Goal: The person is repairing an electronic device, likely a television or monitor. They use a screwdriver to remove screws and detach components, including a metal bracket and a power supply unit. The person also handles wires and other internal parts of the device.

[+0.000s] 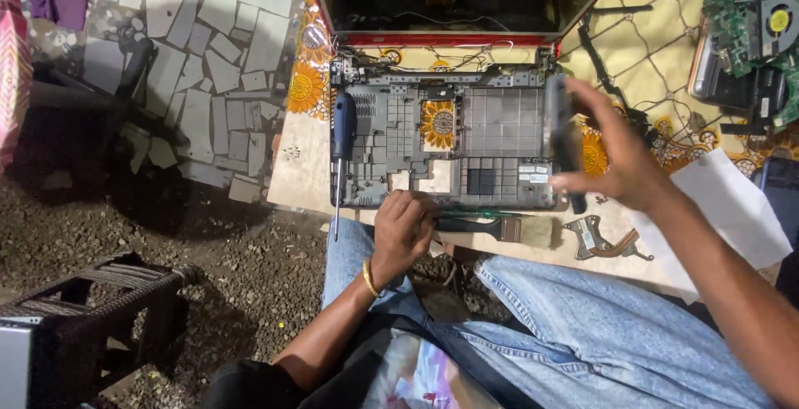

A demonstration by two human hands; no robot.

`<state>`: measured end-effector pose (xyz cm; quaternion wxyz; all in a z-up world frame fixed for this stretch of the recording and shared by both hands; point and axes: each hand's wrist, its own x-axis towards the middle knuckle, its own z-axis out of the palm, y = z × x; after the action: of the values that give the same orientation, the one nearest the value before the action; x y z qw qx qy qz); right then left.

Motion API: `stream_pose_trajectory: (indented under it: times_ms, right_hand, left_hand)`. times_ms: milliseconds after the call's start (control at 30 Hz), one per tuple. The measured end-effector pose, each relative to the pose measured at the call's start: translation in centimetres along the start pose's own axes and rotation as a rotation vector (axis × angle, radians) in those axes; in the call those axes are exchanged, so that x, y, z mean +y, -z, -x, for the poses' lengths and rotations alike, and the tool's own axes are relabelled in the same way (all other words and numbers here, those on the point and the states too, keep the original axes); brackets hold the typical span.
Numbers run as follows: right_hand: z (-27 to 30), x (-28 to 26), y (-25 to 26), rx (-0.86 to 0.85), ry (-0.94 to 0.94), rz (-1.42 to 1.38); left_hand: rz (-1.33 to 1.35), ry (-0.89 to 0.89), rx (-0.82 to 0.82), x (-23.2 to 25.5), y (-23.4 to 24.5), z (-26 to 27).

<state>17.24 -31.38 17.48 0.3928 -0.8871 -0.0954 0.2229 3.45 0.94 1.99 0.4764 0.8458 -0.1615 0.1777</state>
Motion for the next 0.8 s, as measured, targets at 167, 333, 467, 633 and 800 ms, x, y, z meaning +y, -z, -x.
stream_pose_trajectory:
  times_ms: [167,333,467,633,800]
  right_hand:
    - [0.5,7.9,2.6,0.072,0.247,-1.051]
    - [1.7,2.4,6.8,0.242,0.460,-0.840]
    - [1.6,8.4,9.7,0.362,0.338,-0.719]
    - [-1.2,9.7,9.5,0.836,-0.272,-1.258]
    - [-3.4,11.4,3.7,0.648,-0.561,-0.837]
  left_hand:
    - [-0.100,-0.049,-0.009,-0.1,-0.2,0.0]
    - [-0.115,-0.082,0.031,-0.3,-0.7,0.3]
    - [-0.124,-0.080,0.036,-0.7,-1.1,0.5]
    - [-0.184,-0.080,0.047,-1.5,-1.8,1.1]
    - [-0.142,-0.093,0.050,0.3,-0.5,-0.6]
